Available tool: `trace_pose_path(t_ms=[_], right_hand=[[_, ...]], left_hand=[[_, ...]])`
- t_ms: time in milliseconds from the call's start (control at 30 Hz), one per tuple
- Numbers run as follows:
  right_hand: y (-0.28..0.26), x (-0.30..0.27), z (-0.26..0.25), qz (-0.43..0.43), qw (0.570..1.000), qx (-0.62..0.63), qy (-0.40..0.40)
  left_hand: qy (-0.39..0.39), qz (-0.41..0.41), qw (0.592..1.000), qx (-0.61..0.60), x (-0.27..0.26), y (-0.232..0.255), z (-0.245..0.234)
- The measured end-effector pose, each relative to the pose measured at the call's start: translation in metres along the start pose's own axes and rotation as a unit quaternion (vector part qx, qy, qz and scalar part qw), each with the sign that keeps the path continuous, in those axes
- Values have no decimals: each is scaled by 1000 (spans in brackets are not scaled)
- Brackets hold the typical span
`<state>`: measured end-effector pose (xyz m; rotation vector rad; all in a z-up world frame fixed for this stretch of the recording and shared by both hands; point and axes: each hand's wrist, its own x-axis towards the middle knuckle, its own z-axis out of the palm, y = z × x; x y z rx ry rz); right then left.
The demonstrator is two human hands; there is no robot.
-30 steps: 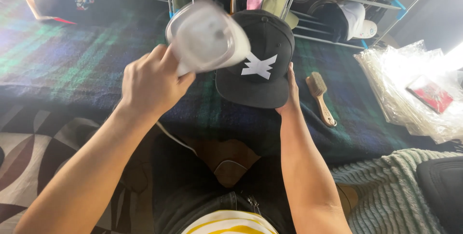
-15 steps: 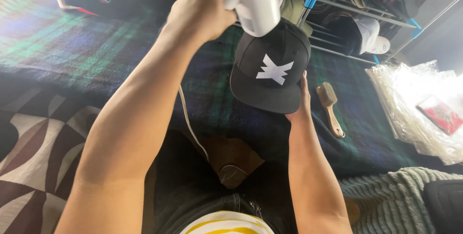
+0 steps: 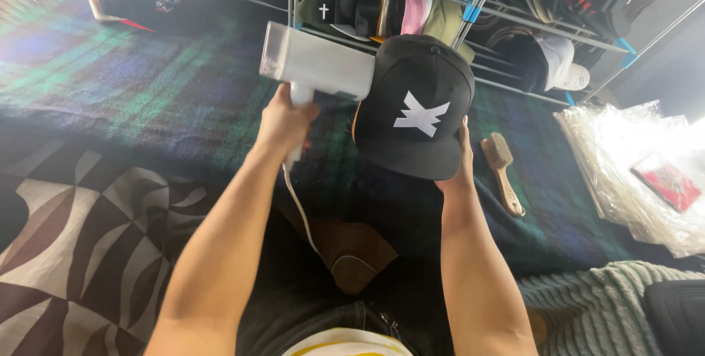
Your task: Cleaning and shaping a baseball cap using a hair dryer and a brush
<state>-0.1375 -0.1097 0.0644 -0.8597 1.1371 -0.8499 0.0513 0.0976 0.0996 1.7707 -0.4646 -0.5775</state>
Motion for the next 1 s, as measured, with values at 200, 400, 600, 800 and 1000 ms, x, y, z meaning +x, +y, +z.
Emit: trace_pose_path(t_ms=[200, 400, 600, 800, 1000], right_hand=[[19, 40, -15, -126, 970, 135, -158], [35, 57, -34, -129, 971, 127, -157], [33, 56, -27, -143, 962, 135, -189], [30, 52, -25, -136, 966, 134, -177], [24, 63, -25, -180, 963, 152, -131]], left_hand=[[111, 182, 962, 170, 27, 31, -13], [67, 315, 882, 345, -11, 132, -14], [8, 254, 873, 417, 70, 165, 8], [-41, 140, 940, 308, 80, 86, -16], [58, 142, 969, 194, 48, 12, -29]])
